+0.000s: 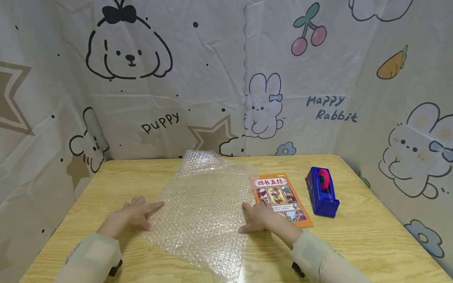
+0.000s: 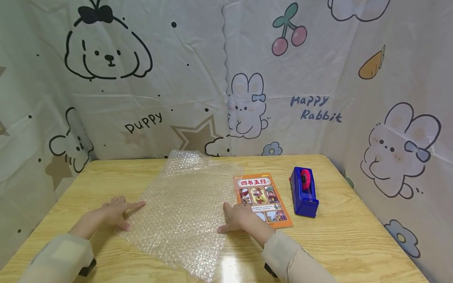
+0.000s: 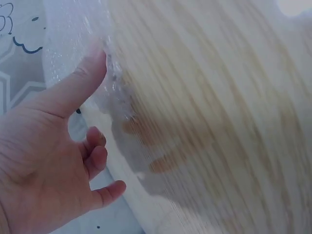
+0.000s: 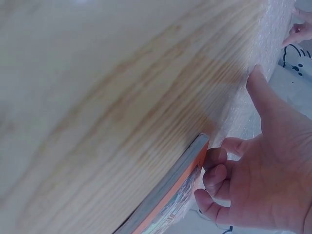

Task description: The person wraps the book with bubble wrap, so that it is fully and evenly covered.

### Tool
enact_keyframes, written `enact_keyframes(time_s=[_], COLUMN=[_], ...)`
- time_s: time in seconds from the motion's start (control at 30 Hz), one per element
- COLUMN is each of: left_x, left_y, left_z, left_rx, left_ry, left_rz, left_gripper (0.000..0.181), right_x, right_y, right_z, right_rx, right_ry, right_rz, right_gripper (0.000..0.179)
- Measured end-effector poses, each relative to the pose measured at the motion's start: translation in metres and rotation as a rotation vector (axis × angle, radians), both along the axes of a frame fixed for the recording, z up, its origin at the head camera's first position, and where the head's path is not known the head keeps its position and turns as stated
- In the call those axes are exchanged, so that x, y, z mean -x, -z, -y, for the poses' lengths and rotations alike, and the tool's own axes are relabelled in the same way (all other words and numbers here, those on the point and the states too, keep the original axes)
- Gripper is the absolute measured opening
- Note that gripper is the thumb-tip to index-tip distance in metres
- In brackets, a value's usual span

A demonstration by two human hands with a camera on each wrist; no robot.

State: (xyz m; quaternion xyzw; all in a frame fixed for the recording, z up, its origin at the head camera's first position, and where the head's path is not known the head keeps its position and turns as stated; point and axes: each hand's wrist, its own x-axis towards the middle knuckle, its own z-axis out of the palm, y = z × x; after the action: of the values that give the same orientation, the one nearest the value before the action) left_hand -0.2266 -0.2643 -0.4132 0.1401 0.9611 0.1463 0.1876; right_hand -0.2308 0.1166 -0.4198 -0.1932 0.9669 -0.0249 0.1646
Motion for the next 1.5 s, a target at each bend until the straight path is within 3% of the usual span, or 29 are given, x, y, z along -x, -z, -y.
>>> enact_keyframes(time_s=[0.23, 0.47, 0.57, 0.67, 0.83, 0.97, 1.1, 1.27, 1.5], left_x=[-0.002, -0.005, -0.002, 0.006, 0.015, 0.013, 0.011, 0.012, 0.011], left_y=[-0.002, -0.004, -0.004, -0.001, 0.004, 0.002, 0.002, 0.012, 0.027], left_z=[-0.007, -0.040, -0.067, -0.103, -0.167, -0.211, -0.244, -0.270, -0.297], left_rx=[-0.025, -0.022, -0.046, -0.047, -0.024, -0.048, -0.052, -0.066, 0.012], left_ry=[0.031, 0.055, 0.088, 0.147, 0.251, 0.279, 0.271, 0.217, 0.003], left_rz=[-0.002, -0.081, -0.117, -0.144, -0.158, -0.117, -0.076, -0.114, -0.181], left_gripper=[0.082, 0.081, 0.076, 0.075, 0.073, 0.074, 0.077, 0.080, 0.093], right_x=[0.001, 0.004, 0.004, 0.002, -0.004, -0.010, -0.015, -0.016, -0.016], right_y=[0.001, -0.003, -0.005, -0.005, -0.004, -0.002, 0.001, 0.003, 0.007], right_z=[-0.008, -0.038, -0.053, -0.072, -0.102, -0.125, -0.143, -0.153, -0.158], right_rx=[0.045, 0.387, 0.478, 0.516, 0.506, 0.472, 0.423, 0.382, 0.368], right_ry=[-0.026, -0.067, -0.080, -0.045, 0.063, 0.168, 0.248, 0.276, 0.331], right_rz=[0.020, 0.143, 0.130, 0.104, 0.063, 0.043, 0.033, 0.038, 0.041], right_gripper=[0.091, 0.088, 0.086, 0.086, 0.088, 0.091, 0.095, 0.100, 0.097])
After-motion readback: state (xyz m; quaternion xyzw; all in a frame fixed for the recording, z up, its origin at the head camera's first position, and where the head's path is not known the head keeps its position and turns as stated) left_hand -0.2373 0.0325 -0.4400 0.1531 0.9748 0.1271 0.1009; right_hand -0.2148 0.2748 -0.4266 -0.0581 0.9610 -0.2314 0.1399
